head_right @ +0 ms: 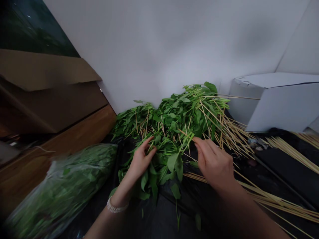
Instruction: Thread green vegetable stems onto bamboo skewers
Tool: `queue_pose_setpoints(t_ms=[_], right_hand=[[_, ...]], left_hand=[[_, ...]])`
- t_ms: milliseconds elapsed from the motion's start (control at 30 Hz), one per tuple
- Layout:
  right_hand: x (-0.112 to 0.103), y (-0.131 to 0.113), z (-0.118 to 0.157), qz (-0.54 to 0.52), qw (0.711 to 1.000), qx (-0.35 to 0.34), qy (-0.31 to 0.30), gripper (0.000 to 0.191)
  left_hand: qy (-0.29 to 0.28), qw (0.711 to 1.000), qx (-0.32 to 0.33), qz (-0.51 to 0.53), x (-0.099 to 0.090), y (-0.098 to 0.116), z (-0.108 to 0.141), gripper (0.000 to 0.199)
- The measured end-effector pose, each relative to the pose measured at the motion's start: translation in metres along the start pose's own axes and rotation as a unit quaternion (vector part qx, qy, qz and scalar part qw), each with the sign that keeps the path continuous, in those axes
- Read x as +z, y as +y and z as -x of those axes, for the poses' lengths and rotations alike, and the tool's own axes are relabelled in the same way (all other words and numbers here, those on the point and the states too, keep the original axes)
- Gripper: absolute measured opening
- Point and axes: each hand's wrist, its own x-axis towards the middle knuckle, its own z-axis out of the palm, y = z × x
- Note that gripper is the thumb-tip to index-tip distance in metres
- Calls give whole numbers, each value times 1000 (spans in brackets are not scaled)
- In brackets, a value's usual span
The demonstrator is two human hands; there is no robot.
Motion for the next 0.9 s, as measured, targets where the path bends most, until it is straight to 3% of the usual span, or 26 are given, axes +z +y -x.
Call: queue_pose_setpoints(t_ms=[100,267,367,500,633,733,900], right_hand=[[-2,7,-4,9,1000,25,15,23],[-5,14,-10,7,998,51,37,20],[-6,16,-12,0,997,59,47,19],[-6,15,-12,-2,997,65,46,17],[-6,13,-11,-7,997,65,45,18],[-6,13,-11,-13,997,64,45,19],[-5,12,-10,-9,997,66,39,19]], left_hand=[[43,981,94,-166,3,-2,4,55],[-74,953,203,-211,13,10,15,26],[-144,932,237,-234,18,14,18,37],[-181,914,265,-248,21,13,19,57],[-220,900,278,-254,24,6,19,43],[-203,904,252,-279,26,-2,17,26],[-120,919,217,-306,23,-4,15,21]])
